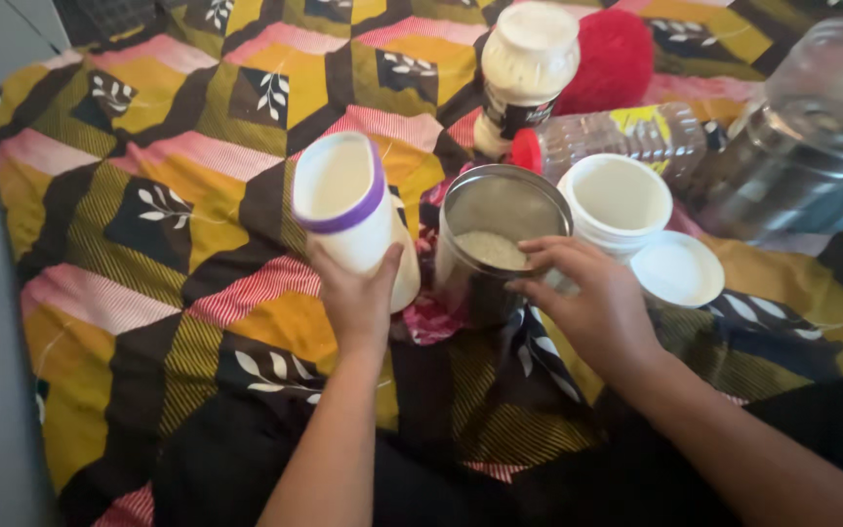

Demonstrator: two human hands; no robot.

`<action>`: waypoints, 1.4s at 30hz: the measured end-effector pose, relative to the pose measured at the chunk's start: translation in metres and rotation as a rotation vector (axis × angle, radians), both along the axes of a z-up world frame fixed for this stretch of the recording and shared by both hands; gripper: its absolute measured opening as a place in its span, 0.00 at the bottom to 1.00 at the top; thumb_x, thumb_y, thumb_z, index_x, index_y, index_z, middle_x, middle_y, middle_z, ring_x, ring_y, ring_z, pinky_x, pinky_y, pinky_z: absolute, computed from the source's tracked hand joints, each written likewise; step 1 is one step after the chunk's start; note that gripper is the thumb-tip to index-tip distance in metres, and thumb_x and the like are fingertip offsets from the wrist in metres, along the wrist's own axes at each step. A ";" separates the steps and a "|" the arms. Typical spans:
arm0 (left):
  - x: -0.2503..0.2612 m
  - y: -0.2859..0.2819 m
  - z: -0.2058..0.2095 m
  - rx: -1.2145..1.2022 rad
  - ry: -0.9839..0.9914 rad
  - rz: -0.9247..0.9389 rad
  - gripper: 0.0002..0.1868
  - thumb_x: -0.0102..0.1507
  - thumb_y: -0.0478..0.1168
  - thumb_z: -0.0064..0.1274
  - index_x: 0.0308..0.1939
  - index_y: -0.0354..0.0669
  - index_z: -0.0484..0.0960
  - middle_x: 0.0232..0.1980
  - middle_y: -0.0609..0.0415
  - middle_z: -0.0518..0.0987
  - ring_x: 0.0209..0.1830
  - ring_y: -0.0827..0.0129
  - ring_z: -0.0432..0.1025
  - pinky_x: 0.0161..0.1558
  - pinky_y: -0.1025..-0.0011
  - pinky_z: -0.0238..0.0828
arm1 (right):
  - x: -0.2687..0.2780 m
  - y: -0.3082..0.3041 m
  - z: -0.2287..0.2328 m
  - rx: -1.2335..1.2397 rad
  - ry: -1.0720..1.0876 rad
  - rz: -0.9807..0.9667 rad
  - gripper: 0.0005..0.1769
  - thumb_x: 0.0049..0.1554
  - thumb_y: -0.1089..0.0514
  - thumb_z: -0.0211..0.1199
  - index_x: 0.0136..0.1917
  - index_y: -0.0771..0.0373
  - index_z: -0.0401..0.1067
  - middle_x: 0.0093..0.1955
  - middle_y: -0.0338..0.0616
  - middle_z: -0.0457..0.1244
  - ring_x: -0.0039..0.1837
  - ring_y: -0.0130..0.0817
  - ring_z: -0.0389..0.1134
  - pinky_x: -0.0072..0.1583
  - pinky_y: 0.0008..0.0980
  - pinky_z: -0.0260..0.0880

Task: The person sits on the floor and wipes several plastic and metal containers with a cloth, then pours a granular substance from a metal tin into a plastic jar. The person continues wiping the containers and their lids before placing them back on the floor.

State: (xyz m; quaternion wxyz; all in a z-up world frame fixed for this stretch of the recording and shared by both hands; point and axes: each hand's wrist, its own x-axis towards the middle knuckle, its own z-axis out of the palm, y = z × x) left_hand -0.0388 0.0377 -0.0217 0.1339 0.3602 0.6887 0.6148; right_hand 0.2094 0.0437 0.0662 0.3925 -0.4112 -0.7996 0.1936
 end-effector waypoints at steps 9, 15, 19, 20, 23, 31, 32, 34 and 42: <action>0.017 -0.030 0.027 0.429 -0.239 -0.252 0.50 0.60 0.38 0.66 0.76 0.32 0.49 0.71 0.41 0.68 0.68 0.58 0.70 0.66 0.61 0.71 | 0.032 -0.015 0.055 0.295 0.155 -0.164 0.11 0.53 0.62 0.75 0.48 0.66 0.76 0.52 0.44 0.70 0.56 0.32 0.72 0.59 0.30 0.70; 0.054 -0.020 0.002 0.221 -0.207 -0.475 0.52 0.56 0.42 0.68 0.74 0.33 0.50 0.65 0.42 0.74 0.61 0.59 0.75 0.59 0.62 0.76 | 0.054 -0.013 0.072 0.312 0.319 -0.135 0.12 0.54 0.65 0.73 0.51 0.66 0.75 0.58 0.45 0.67 0.60 0.28 0.69 0.62 0.27 0.70; 0.057 -0.006 -0.012 0.159 -0.066 -0.513 0.54 0.54 0.44 0.70 0.74 0.33 0.51 0.66 0.41 0.73 0.62 0.58 0.74 0.61 0.63 0.72 | 0.061 -0.013 0.076 0.268 0.343 -0.190 0.10 0.56 0.65 0.73 0.50 0.66 0.74 0.57 0.44 0.67 0.58 0.28 0.70 0.62 0.27 0.71; 0.055 -0.006 -0.012 0.072 0.054 -0.456 0.54 0.52 0.45 0.72 0.73 0.33 0.54 0.65 0.40 0.74 0.60 0.57 0.75 0.60 0.63 0.72 | 0.060 -0.012 0.075 0.252 0.352 -0.193 0.11 0.55 0.65 0.74 0.50 0.66 0.74 0.57 0.44 0.68 0.58 0.28 0.70 0.61 0.27 0.71; 0.052 0.001 0.000 -0.034 0.105 -0.452 0.55 0.48 0.49 0.73 0.71 0.34 0.59 0.65 0.39 0.76 0.62 0.56 0.75 0.61 0.63 0.72 | 0.063 -0.006 0.075 0.237 0.320 -0.184 0.12 0.53 0.63 0.74 0.49 0.66 0.76 0.55 0.45 0.69 0.56 0.31 0.70 0.57 0.29 0.69; 0.071 -0.046 0.125 0.330 0.485 -0.449 0.69 0.52 0.45 0.74 0.83 0.34 0.37 0.87 0.36 0.46 0.88 0.48 0.45 0.83 0.54 0.41 | 0.077 -0.019 0.086 0.326 0.314 -0.164 0.13 0.54 0.61 0.74 0.51 0.65 0.74 0.56 0.46 0.68 0.59 0.32 0.71 0.62 0.30 0.69; 0.081 -0.052 0.143 0.361 0.507 -0.511 0.71 0.50 0.48 0.75 0.83 0.35 0.38 0.86 0.35 0.46 0.87 0.49 0.47 0.82 0.55 0.48 | 0.079 -0.023 0.090 0.346 0.304 -0.157 0.13 0.54 0.61 0.74 0.51 0.65 0.75 0.56 0.46 0.68 0.60 0.32 0.70 0.62 0.30 0.69; 0.103 -0.049 0.174 0.372 0.457 -0.660 0.73 0.49 0.52 0.76 0.83 0.37 0.37 0.84 0.37 0.51 0.86 0.52 0.53 0.80 0.57 0.59 | 0.078 -0.029 0.095 0.364 0.343 -0.105 0.12 0.55 0.62 0.74 0.51 0.65 0.74 0.58 0.45 0.67 0.61 0.31 0.69 0.63 0.29 0.69; 0.109 -0.025 0.202 0.543 0.903 -0.511 0.74 0.48 0.54 0.83 0.82 0.45 0.41 0.80 0.40 0.55 0.81 0.46 0.57 0.77 0.55 0.64 | 0.089 -0.015 0.087 0.117 0.700 0.266 0.15 0.57 0.62 0.66 0.57 0.64 0.72 0.81 0.43 0.49 0.71 0.30 0.63 0.60 0.31 0.71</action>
